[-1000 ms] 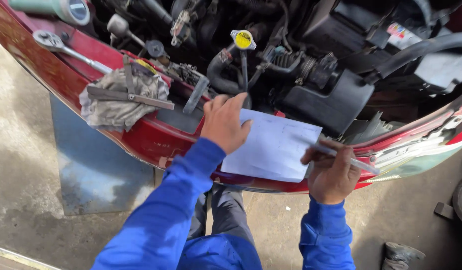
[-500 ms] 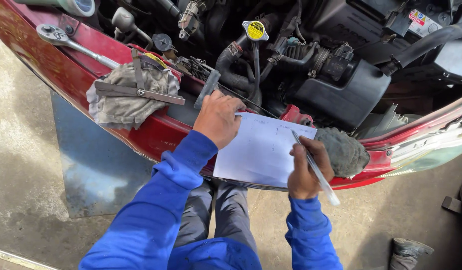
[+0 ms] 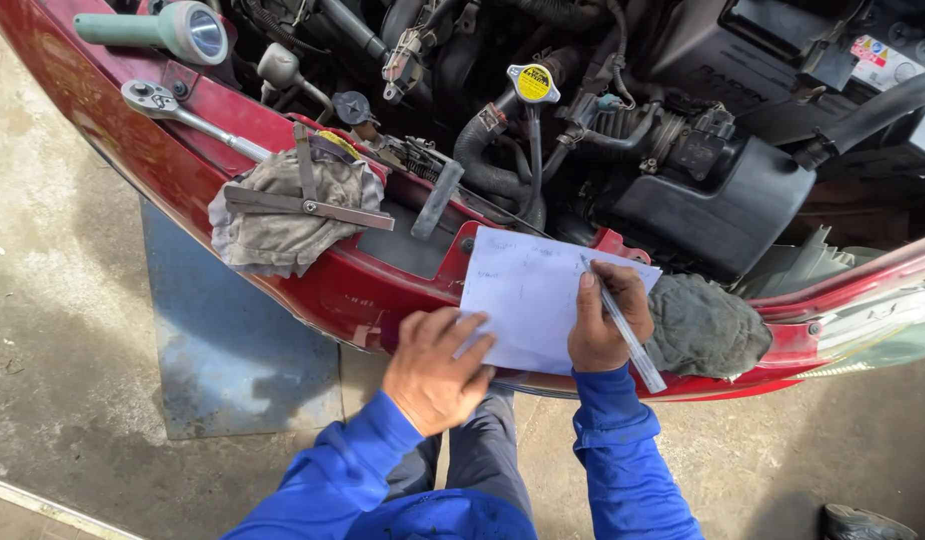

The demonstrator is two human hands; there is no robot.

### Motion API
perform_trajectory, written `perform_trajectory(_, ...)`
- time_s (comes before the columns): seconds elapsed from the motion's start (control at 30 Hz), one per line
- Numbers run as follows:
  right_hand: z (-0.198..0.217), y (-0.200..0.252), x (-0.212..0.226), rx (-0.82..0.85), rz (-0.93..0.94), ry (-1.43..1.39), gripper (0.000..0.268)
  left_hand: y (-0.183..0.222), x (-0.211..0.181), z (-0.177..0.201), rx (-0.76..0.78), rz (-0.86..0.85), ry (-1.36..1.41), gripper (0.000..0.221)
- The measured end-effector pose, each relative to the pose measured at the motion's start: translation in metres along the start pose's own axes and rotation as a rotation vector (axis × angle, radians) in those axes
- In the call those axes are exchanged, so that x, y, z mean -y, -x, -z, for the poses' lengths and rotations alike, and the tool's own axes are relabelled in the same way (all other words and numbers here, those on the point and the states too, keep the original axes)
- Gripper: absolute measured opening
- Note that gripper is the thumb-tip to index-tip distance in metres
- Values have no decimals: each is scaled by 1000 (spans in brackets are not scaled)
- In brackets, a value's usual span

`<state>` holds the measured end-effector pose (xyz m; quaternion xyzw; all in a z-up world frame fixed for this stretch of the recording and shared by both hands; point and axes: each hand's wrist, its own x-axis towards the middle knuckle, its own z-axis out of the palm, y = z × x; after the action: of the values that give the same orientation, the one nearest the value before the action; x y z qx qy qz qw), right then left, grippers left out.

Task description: Checking engine valve clearances using a feeler gauge and recording measurements on paper

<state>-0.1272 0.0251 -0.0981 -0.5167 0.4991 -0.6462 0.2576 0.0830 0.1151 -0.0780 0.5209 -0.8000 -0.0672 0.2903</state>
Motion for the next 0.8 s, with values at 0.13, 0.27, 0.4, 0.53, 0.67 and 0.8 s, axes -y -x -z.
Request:
perform_trajectory(0.13, -1, -5, -4, 40, 21, 85, 11, -4, -15, -6, 60, -58, 8, 64)
perform_trajectory(0.27, 9, -7, 1, 144, -2, 91, 16, -12, -21, -14, 115, -40, -62, 68)
perform_trajectory(0.4, 12, 2, 17, 226, -34, 151, 19, -14, -24, -13, 124, 10, -83, 65)
perform_trajectory(0.53, 0, 15, 27, 297, -145, 337, 13, -24, -35, 2, 171, 76, -96, 63)
perform_trajectory(0.67, -12, 13, 17, 260, -243, 257, 11, -29, -38, 5, 235, 98, -156, 61)
perform_trajectory(0.8, -14, 11, 16, 316, -204, 246, 11, -32, -39, 4, 302, 112, -226, 68)
